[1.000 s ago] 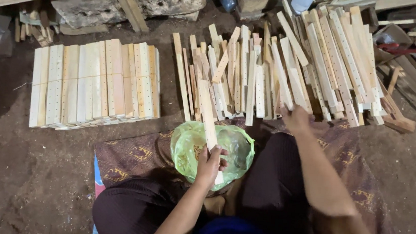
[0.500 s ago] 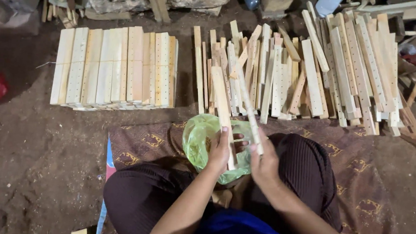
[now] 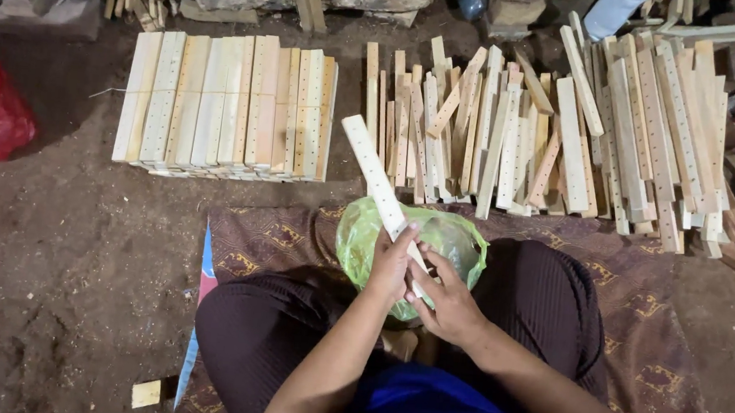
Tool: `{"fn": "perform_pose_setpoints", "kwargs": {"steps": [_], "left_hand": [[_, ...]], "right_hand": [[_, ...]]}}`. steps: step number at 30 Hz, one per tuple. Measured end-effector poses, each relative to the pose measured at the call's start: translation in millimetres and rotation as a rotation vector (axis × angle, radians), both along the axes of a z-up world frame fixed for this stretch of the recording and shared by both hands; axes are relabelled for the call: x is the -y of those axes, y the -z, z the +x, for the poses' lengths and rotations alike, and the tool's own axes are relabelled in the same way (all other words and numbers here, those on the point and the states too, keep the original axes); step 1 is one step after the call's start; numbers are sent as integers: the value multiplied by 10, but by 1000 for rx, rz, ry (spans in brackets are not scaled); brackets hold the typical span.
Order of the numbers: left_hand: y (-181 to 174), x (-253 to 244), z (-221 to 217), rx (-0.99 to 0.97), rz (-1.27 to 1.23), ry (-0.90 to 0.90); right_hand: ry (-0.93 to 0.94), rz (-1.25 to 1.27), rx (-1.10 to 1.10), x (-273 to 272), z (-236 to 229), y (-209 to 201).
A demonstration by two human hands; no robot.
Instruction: The person is threading a thin string through pre-drilled holes in wooden slats to bundle them together.
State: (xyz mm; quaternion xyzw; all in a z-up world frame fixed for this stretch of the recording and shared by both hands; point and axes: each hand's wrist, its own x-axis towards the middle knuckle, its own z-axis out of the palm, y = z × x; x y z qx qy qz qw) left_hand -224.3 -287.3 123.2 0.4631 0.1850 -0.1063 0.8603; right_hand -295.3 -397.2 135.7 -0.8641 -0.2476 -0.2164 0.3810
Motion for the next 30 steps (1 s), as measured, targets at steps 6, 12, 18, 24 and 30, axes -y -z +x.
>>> {"fn": "perform_pose_setpoints", "kwargs": {"steps": [6, 12, 18, 24, 30], "left_hand": [[-15, -147, 49, 2, -148, -62], [93, -250, 86, 28, 14, -8], [-113, -450, 402, 118, 129, -211], [-89, -493, 332, 71, 58, -199], [-133, -522, 328, 85, 114, -179]], "right_hand": [[-205, 779, -636, -18, -191, 324], [122, 748, -676, -227, -188, -32], [141, 208, -130, -196, -142, 317], [12, 198, -122, -139, -162, 321], [4, 241, -147, -227, -186, 68]]}}
